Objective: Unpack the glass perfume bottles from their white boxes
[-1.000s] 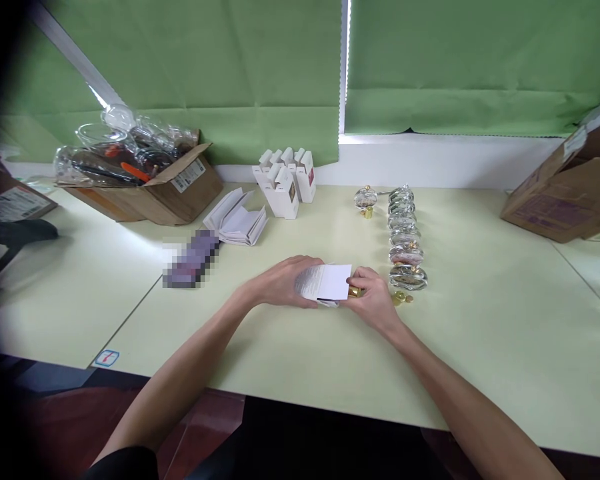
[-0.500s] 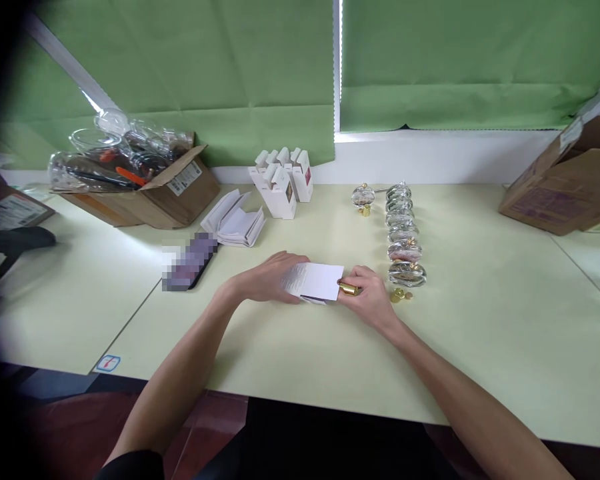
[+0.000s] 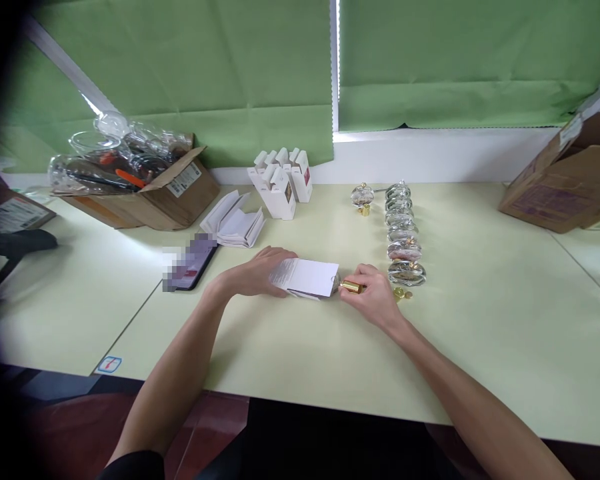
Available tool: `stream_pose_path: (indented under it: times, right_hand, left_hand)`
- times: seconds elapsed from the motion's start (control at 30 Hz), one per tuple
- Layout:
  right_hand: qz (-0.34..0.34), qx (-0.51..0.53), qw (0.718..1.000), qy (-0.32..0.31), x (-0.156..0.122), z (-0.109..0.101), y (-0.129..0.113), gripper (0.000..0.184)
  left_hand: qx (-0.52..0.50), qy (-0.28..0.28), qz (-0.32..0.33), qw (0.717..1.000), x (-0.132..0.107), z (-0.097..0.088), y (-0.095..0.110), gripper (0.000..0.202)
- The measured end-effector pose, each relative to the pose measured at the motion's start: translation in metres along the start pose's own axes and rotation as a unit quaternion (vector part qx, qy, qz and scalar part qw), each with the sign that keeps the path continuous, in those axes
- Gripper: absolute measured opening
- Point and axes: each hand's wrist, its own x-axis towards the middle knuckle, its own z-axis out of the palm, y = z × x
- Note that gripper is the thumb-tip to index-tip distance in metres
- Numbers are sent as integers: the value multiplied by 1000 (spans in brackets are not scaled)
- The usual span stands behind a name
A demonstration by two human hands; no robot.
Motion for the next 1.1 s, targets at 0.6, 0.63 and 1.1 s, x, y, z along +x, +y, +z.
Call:
stream_pose_path:
  times: [0.6, 0.63, 1.1]
  right_hand:
    - [9, -65, 998, 11, -2, -14, -16, 22]
    - [13, -73, 997, 11, -1, -15, -17, 23]
    - [23, -309, 945, -107, 22, -38, -55, 35]
  left_hand:
    - [-56, 109, 151, 981, 21, 24, 38, 57]
    - [-52, 113, 145, 981, 22, 24, 36, 57]
    - [27, 167, 100, 980, 14, 20, 33, 66]
